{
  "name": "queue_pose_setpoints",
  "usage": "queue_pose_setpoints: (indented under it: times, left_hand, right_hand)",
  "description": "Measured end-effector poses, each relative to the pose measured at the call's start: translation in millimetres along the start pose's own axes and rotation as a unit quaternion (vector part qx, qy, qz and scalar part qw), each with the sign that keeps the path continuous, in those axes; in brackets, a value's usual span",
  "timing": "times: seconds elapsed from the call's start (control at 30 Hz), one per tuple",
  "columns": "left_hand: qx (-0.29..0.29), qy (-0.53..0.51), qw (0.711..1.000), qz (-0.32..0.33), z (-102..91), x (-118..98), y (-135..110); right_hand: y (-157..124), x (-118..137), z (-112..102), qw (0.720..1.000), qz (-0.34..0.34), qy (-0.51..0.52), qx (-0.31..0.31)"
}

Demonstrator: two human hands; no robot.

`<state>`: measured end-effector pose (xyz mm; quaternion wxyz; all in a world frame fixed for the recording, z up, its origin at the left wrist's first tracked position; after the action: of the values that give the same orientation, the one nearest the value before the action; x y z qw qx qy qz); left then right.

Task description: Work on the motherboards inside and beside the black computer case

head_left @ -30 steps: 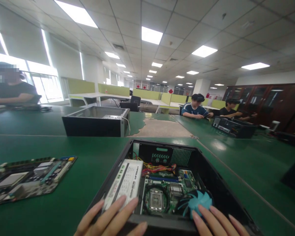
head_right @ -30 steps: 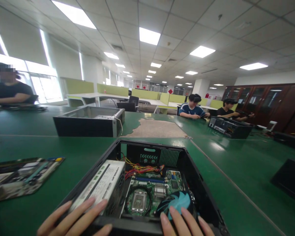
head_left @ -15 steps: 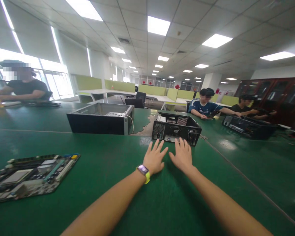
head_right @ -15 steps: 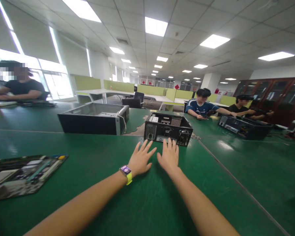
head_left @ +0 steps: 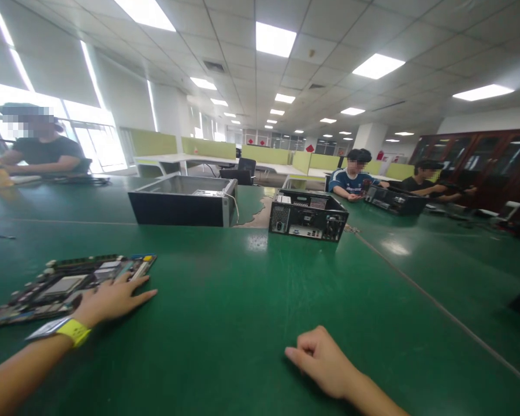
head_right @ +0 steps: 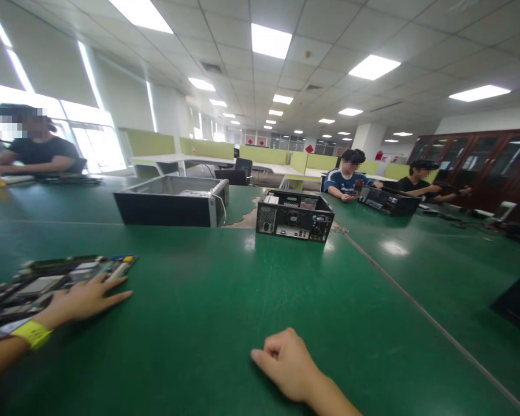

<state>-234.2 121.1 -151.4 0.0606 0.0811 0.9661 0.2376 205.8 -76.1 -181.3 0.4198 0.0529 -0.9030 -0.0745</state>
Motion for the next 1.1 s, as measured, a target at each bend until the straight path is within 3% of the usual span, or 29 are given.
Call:
queue_pose_setpoints:
  times: [0.13, 0.27, 0.37, 0.47, 0.63, 0.73, 0.83, 0.93, 1.0, 1.1]
  left_hand:
    - [0.092, 0.077, 0.993, -0.016, -1.8, -14, -11]
    - [0.082, 0.058, 0.994, 0.032, -21.0, -43, -17]
    - [0.079, 0.050, 0.994, 0.060, -26.3, -80, -31]
    - [0.080, 0.045, 0.993, 0.075, -29.4, -139, -55]
    - [0.083, -0.006, 0.988, 0.131, -52.8, -267, -107]
    - [0.145, -0.067, 0.974, 0.159, -68.3, -336, -141]
    - [0.219, -0.143, 0.946, 0.189, -81.8, -385, -167]
    - [0.269, -0.263, 0.893, 0.247, -92.8, -404, -173]
    - [0.238, -0.326, 0.875, 0.268, -95.6, -393, -159]
    - [0.117, -0.290, 0.926, 0.210, -81.4, -345, -121]
  right_hand:
    - [3, -5, 4, 0.999, 0.029, 0.012, -0.029]
    - [7, -3, 2, 0.997, 0.045, 0.061, -0.034]
    - [10, -1, 2, 0.996, 0.057, 0.054, -0.035]
    - [12, -4, 5, 0.995, 0.084, 0.020, -0.040]
    - [15, -11, 11, 0.990, 0.110, -0.051, -0.072]
    - [20, -12, 4, 0.986, 0.113, -0.026, -0.119]
    - [23, -12, -14, 0.975, 0.122, -0.018, -0.185]
    - [24, -2, -26, 0.971, 0.081, -0.067, -0.215]
    - [24, 4, -25, 0.974, 0.047, -0.095, -0.201]
    - [22, 8, -16, 0.978, 0.023, -0.118, -0.173]
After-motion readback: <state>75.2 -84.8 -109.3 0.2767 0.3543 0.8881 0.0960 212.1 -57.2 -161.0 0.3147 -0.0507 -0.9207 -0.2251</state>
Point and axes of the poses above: each hand's wrist, its own y-axis towards the middle knuckle, its own z-axis out of the palm, x = y × z, the point moved 6 cm from there along y, towards the middle knuckle, and after that the axes turned 13 degrees about -x, right-handed, at the moved point
